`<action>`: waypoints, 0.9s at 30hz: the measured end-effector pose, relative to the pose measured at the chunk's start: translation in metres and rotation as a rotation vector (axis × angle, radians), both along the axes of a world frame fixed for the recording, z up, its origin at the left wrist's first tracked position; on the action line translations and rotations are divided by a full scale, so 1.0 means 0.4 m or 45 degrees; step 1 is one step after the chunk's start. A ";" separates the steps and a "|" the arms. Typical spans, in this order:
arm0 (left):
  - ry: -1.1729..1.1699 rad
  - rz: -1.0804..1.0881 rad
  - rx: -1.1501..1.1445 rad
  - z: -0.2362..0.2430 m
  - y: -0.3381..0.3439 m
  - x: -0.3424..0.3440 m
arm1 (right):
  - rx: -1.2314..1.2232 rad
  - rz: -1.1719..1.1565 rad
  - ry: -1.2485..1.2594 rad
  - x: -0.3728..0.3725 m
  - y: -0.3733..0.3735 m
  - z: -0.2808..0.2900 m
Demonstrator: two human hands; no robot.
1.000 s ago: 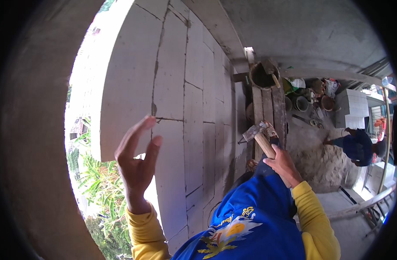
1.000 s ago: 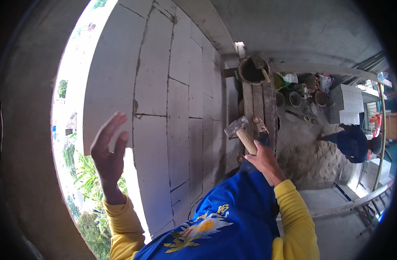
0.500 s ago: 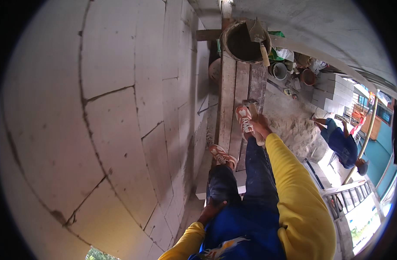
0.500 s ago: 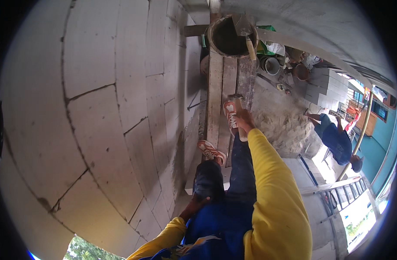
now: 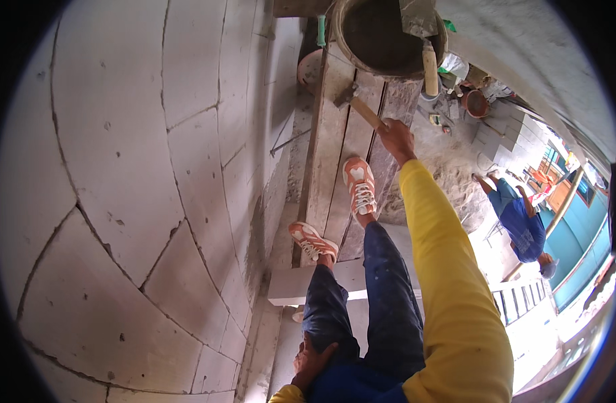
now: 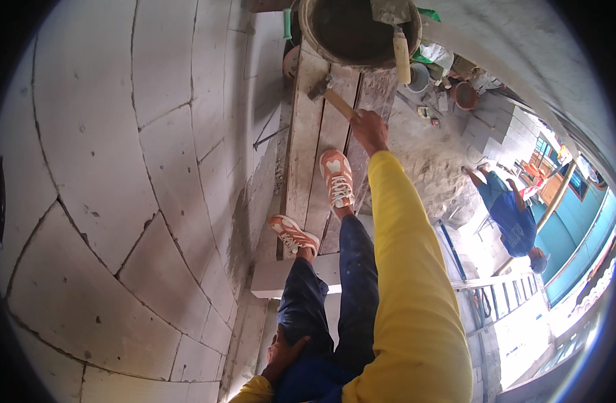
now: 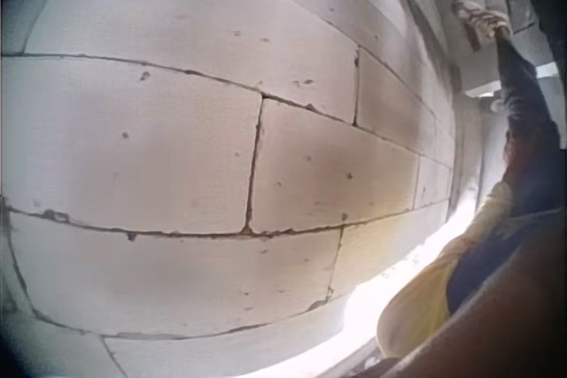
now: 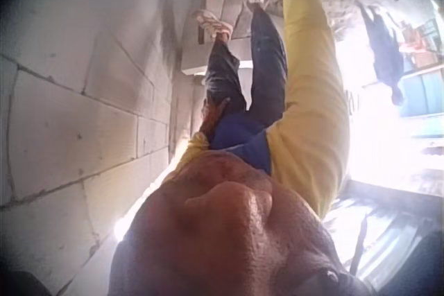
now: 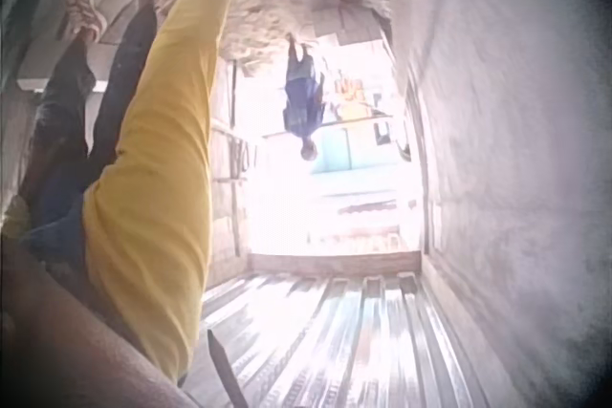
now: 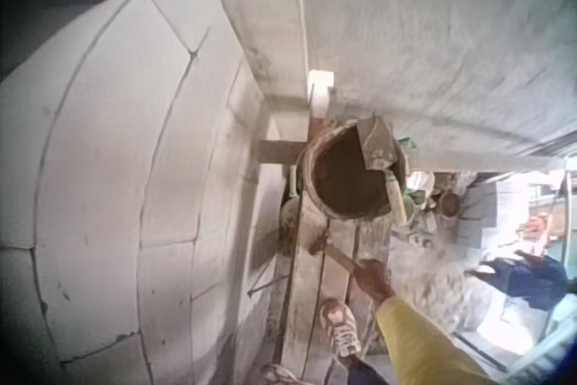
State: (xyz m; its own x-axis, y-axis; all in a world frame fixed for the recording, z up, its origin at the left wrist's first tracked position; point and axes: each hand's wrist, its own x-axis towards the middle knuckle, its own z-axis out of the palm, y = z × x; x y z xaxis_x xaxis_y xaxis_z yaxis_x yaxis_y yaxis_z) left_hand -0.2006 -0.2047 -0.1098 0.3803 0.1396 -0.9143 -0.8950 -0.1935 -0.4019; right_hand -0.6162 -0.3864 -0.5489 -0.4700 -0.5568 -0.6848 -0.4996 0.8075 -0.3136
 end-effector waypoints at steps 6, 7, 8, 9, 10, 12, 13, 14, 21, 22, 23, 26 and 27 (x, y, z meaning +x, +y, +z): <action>-0.008 0.026 0.025 0.012 -0.010 -0.001 | -0.538 -0.524 0.798 -0.162 -0.120 0.133; -0.015 0.045 0.015 0.017 -0.015 -0.005 | -0.440 -0.379 0.827 -0.185 -0.167 0.151; -0.045 0.058 0.006 0.023 -0.007 -0.004 | -0.385 -0.248 0.841 -0.199 -0.240 0.175; -0.080 0.079 -0.013 0.036 0.009 -0.003 | -0.342 -0.115 0.853 -0.209 -0.313 0.203; -0.079 0.086 -0.013 0.008 0.005 0.006 | -0.176 0.120 1.020 -0.277 -0.310 0.148; 0.046 -0.005 -0.188 -0.041 0.012 0.042 | -0.143 0.199 1.299 -0.439 -0.253 0.048; 0.106 -0.053 -0.272 -0.076 0.016 0.062 | -0.228 -0.016 1.270 -0.502 -0.197 0.014; 0.073 -0.049 -0.314 -0.056 0.025 0.074 | -0.275 -0.245 0.763 -0.423 -0.219 0.049; 0.157 0.198 -0.509 -0.015 0.009 0.163 | -1.164 -0.428 0.743 0.019 -0.268 0.425; 0.187 0.241 -0.539 -0.011 0.013 0.178 | -1.180 -0.437 0.552 0.091 -0.295 0.559; 0.228 0.271 -0.563 -0.008 0.011 0.198 | -1.179 -0.446 0.370 0.153 -0.323 0.702; 0.353 0.395 -0.628 -0.009 0.001 0.268 | -1.509 -0.570 -0.191 0.292 -0.448 1.082; 0.373 0.472 -0.647 0.006 0.023 0.296 | -1.636 -0.422 -0.160 0.330 -0.490 1.184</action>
